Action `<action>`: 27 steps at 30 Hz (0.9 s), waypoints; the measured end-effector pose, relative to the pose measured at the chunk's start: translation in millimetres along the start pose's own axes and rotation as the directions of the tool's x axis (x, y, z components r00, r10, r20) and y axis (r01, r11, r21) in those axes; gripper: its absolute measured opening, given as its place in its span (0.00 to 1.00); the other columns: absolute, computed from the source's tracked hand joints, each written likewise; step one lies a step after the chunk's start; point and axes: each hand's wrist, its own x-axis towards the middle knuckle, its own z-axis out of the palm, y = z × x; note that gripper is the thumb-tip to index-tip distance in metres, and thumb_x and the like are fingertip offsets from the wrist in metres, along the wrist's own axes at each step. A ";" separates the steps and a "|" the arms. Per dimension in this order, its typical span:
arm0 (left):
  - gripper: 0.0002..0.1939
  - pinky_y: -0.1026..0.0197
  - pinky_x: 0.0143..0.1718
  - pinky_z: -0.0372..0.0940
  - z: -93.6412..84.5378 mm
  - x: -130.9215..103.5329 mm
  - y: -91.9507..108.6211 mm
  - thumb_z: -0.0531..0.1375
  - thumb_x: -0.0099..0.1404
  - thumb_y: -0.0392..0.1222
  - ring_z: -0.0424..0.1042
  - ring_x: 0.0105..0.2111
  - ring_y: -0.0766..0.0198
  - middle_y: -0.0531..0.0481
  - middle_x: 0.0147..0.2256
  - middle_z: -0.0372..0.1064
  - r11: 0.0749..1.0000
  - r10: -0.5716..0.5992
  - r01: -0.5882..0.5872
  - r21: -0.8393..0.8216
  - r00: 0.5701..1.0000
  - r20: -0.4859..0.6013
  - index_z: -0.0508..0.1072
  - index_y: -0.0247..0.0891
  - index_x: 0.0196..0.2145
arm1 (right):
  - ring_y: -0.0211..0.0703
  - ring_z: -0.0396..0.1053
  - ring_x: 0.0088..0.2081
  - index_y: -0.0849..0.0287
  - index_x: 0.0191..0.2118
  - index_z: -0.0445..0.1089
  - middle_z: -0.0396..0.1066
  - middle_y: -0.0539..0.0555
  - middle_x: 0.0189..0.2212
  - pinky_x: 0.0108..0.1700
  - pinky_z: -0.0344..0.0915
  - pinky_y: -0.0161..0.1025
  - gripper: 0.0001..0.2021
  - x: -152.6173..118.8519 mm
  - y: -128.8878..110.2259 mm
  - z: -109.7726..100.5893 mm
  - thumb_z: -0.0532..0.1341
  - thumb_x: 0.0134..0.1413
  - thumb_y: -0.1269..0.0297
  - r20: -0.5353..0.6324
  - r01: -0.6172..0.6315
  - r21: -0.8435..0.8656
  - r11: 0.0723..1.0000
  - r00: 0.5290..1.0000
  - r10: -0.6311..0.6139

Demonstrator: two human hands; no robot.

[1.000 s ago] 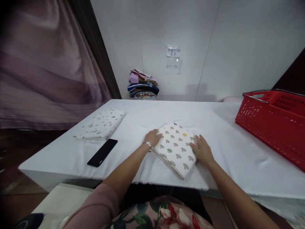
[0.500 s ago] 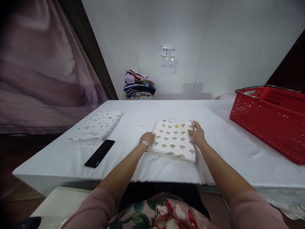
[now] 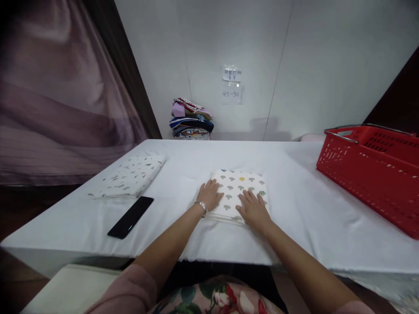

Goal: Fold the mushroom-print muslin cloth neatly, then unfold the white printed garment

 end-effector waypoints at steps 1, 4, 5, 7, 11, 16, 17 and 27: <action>0.26 0.45 0.62 0.41 3.0 1.4 -2.0 0.45 0.66 0.52 0.39 0.64 0.56 0.49 0.65 0.39 0.999 -0.019 0.020 -0.024 0.998 0.052 0.54 0.44 0.60 | 0.52 0.44 0.64 0.58 0.60 0.57 0.50 0.58 0.63 0.61 0.42 0.57 0.26 -2.1 -1.5 1.3 0.44 0.62 0.52 0.011 0.011 -0.011 1.000 1.000 -0.010; 0.27 0.45 0.62 0.42 9.2 2.3 -9.8 0.43 0.66 0.54 0.37 0.65 0.58 0.50 0.66 0.36 0.995 -0.062 0.068 -0.068 0.994 0.094 0.52 0.45 0.61 | 0.51 0.44 0.64 0.58 0.60 0.57 0.50 0.58 0.63 0.62 0.42 0.56 0.26 -4.0 -0.1 0.3 0.43 0.62 0.53 0.021 0.011 -0.021 1.000 1.000 -0.010; 0.27 0.45 0.62 0.41 9.7 2.2 -11.5 0.43 0.66 0.54 0.37 0.65 0.59 0.50 0.66 0.35 0.995 -0.061 0.068 -0.070 0.994 0.091 0.52 0.46 0.61 | 0.51 0.44 0.64 0.57 0.60 0.57 0.50 0.58 0.63 0.62 0.42 0.56 0.25 -3.7 0.5 -1.4 0.44 0.62 0.53 0.028 0.008 -0.017 1.000 1.000 -0.007; 0.27 0.44 0.61 0.41 7.5 3.7 -11.4 0.43 0.66 0.54 0.37 0.65 0.58 0.51 0.66 0.35 0.995 -0.060 0.068 -0.070 0.991 0.116 0.52 0.46 0.60 | 0.52 0.44 0.64 0.57 0.60 0.57 0.50 0.59 0.63 0.61 0.42 0.58 0.26 -2.2 -0.2 -5.2 0.44 0.62 0.52 0.035 0.006 0.002 1.000 0.999 -0.006; 0.30 0.41 0.61 0.39 -2.3 20.7 -0.3 0.46 0.63 0.59 0.38 0.64 0.52 0.48 0.65 0.41 0.996 -0.079 0.085 -0.040 0.990 0.120 0.57 0.45 0.59 | 0.53 0.42 0.65 0.56 0.62 0.55 0.46 0.59 0.64 0.61 0.43 0.59 0.28 1.6 -13.2 -5.2 0.44 0.61 0.48 0.055 0.153 0.064 0.986 0.986 -0.156; 0.33 0.45 0.63 0.32 1.1 52.3 5.9 0.45 0.63 0.60 0.32 0.65 0.54 0.49 0.66 0.35 1.000 0.002 -0.002 -0.010 1.000 0.031 0.52 0.42 0.62 | 0.53 0.42 0.64 0.54 0.63 0.53 0.48 0.59 0.64 0.62 0.42 0.59 0.28 -0.6 -29.4 11.4 0.45 0.61 0.47 0.012 0.302 0.053 0.952 0.953 -0.303; 0.34 0.45 0.63 0.32 4.3 55.9 4.2 0.45 0.63 0.60 0.31 0.65 0.55 0.49 0.66 0.34 1.000 -0.018 0.018 -0.014 0.998 0.053 0.50 0.42 0.62 | 0.54 0.42 0.64 0.54 0.63 0.52 0.47 0.59 0.64 0.62 0.42 0.59 0.28 -2.5 -30.3 13.4 0.46 0.61 0.48 0.001 0.306 0.051 0.951 0.952 -0.306; 0.36 0.43 0.61 0.43 17.9 60.0 -6.9 0.43 0.63 0.61 0.27 0.65 0.54 0.49 0.66 0.28 0.995 -0.054 0.063 -0.078 0.993 0.106 0.46 0.40 0.64 | 0.50 0.37 0.66 0.54 0.63 0.52 0.43 0.57 0.65 0.63 0.38 0.58 0.27 34.2 -1.3 -29.2 0.44 0.62 0.49 0.027 0.129 0.167 0.978 0.990 -0.135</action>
